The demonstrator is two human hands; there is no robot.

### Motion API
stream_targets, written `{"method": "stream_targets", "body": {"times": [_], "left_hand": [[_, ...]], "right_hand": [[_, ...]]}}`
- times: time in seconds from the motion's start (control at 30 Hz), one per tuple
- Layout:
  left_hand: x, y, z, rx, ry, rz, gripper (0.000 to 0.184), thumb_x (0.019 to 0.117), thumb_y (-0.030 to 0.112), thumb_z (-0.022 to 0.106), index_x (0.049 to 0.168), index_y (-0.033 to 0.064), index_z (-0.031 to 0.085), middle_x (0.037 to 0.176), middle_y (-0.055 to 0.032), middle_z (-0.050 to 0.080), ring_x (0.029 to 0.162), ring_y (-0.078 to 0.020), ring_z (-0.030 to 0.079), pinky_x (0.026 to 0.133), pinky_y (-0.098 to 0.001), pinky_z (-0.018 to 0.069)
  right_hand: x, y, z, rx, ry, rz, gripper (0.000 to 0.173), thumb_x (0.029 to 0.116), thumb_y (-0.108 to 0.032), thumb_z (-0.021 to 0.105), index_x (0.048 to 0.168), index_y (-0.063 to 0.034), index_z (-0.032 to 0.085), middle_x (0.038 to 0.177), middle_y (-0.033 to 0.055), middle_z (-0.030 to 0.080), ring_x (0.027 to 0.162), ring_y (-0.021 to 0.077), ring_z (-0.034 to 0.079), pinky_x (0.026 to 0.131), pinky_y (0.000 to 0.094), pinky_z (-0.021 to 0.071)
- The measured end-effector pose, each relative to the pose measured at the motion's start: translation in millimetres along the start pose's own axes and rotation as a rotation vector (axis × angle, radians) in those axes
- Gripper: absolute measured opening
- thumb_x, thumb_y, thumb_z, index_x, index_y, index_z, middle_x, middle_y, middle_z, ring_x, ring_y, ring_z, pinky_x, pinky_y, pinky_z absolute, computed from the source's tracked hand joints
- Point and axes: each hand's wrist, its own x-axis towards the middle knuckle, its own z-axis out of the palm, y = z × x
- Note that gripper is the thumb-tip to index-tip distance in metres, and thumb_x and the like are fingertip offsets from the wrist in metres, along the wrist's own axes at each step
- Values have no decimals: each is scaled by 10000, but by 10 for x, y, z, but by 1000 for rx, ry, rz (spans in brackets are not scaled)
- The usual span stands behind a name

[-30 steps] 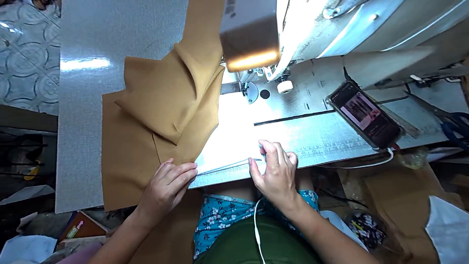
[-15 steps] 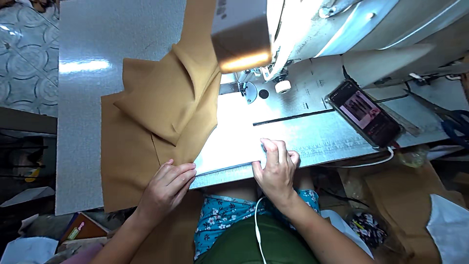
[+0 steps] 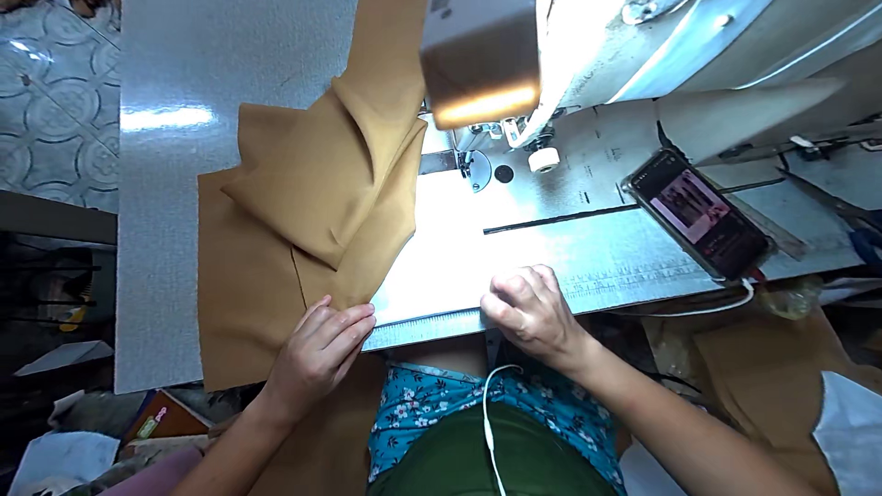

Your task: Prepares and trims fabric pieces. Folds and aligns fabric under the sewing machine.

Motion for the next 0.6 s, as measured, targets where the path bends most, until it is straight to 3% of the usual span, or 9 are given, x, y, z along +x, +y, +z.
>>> {"method": "stream_targets", "body": {"times": [0.1, 0.23, 0.4, 0.6], "left_hand": [[-15, -2, 3, 8, -1, -3, 205, 1049, 144, 528, 1082, 92, 724, 1129, -97, 744, 931, -244, 685, 1008, -399, 464], [-14, -10, 0, 15, -6, 5, 201, 1047, 136, 518, 1096, 115, 712, 1131, -79, 735, 925, -239, 666, 1025, -412, 438], [-20, -9, -26, 66, -27, 56, 226, 1062, 115, 482, 1118, 143, 698, 1115, -75, 706, 910, -242, 631, 1068, -461, 380], [-6, 16, -50, 125, -50, 91, 252, 1055, 79, 470, 1106, 135, 710, 1112, -71, 708, 916, -240, 634, 1087, -483, 362]], "right_hand": [[35, 65, -69, 64, -109, -94, 188, 997, -72, 525, 922, -151, 678, 869, 48, 672, 873, 219, 637, 791, 369, 437], [29, 117, -122, 108, -189, -94, 199, 976, -62, 551, 929, -154, 721, 900, 38, 704, 908, 212, 654, 808, 380, 445], [5, 155, -149, 152, -237, -18, 201, 958, -128, 562, 944, -176, 756, 932, 23, 714, 941, 222, 650, 844, 418, 435], [-74, 174, -164, 166, -202, 123, 214, 963, -238, 585, 880, -186, 775, 940, 15, 707, 951, 212, 630, 882, 442, 400]]}}
